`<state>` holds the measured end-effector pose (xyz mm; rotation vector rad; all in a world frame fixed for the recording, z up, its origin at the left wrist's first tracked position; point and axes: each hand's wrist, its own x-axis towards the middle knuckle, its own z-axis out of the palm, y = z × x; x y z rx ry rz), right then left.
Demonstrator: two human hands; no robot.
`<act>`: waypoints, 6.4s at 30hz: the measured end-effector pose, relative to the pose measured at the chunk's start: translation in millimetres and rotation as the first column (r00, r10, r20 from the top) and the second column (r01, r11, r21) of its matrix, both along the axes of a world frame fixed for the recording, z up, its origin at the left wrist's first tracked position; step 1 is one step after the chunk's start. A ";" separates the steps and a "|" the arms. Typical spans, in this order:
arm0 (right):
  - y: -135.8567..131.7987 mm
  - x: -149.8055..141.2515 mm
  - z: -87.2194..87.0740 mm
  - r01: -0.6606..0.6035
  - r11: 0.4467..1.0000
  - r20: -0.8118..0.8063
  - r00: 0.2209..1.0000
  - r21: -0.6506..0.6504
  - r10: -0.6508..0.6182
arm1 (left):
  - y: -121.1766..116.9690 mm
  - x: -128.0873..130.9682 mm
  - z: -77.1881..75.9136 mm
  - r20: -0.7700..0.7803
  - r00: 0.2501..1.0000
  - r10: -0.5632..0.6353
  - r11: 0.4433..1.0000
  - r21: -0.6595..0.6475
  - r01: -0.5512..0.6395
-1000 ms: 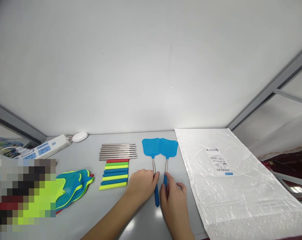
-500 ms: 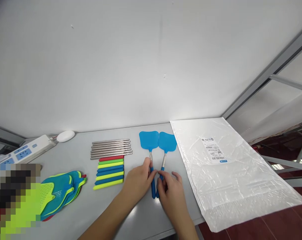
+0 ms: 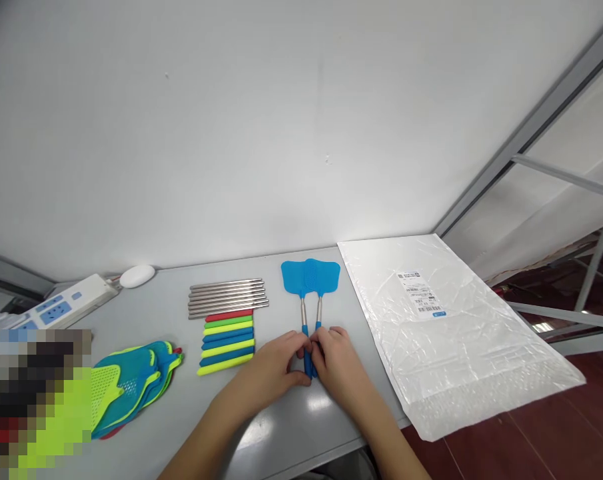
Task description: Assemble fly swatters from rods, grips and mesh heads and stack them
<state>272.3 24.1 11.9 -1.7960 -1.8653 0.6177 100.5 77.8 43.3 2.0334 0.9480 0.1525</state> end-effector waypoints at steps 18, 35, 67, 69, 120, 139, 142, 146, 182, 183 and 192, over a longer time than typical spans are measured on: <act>27.2 2.2 -17.9 -0.065 0.997 0.038 0.997 0.052 0.063 | 4.7 5.5 -16.8 -0.012 0.991 0.136 0.989 0.065 -0.135; 31.2 0.2 -29.5 -0.143 0.986 0.035 0.990 0.088 0.140 | -4.2 -1.4 -7.8 0.015 0.991 0.130 0.983 0.126 -0.131; 30.5 -2.2 -24.2 0.048 0.996 -0.049 0.998 0.077 -0.044 | -7.3 -7.7 -2.9 0.049 0.997 0.057 0.969 0.236 -0.067; 27.1 -0.2 -24.7 0.109 0.991 -0.089 0.991 0.077 -0.103 | -8.4 -11.6 4.1 0.105 0.990 0.090 0.952 0.283 -0.117; -46.1 -22.4 89.9 -0.578 0.787 0.302 0.806 0.215 0.509 | -120.7 -125.5 -23.4 0.509 0.618 0.598 0.699 0.046 -0.714; -134.6 -23.2 105.5 -0.708 0.576 0.503 0.702 0.409 0.505 | -207.7 -103.1 11.1 0.367 0.883 0.292 0.637 0.614 -0.466; -152.5 -31.2 104.9 -0.707 0.551 0.528 0.703 0.443 0.477 | -223.7 -86.4 13.7 0.410 0.867 0.285 0.680 0.551 -0.484; -159.6 -27.5 97.7 -0.584 0.579 0.499 0.805 0.569 0.321 | -230.8 -86.2 17.9 0.444 0.849 0.288 0.756 0.438 -0.486; -108.5 -136.9 54.5 -0.676 0.484 0.489 0.736 0.555 0.468 | -223.3 -156.0 18.8 0.503 0.597 0.625 0.755 -0.194 -0.627; -95.9 -150.4 51.4 -0.617 0.501 0.430 0.785 0.607 0.446 | -215.8 -161.1 12.5 0.545 0.470 0.694 0.691 -0.318 -0.649; -14.1 -297.3 -4.6 -0.684 0.611 0.515 0.718 0.398 0.468 | -181.4 -187.6 -31.6 0.571 -0.320 0.756 0.289 -0.730 -0.619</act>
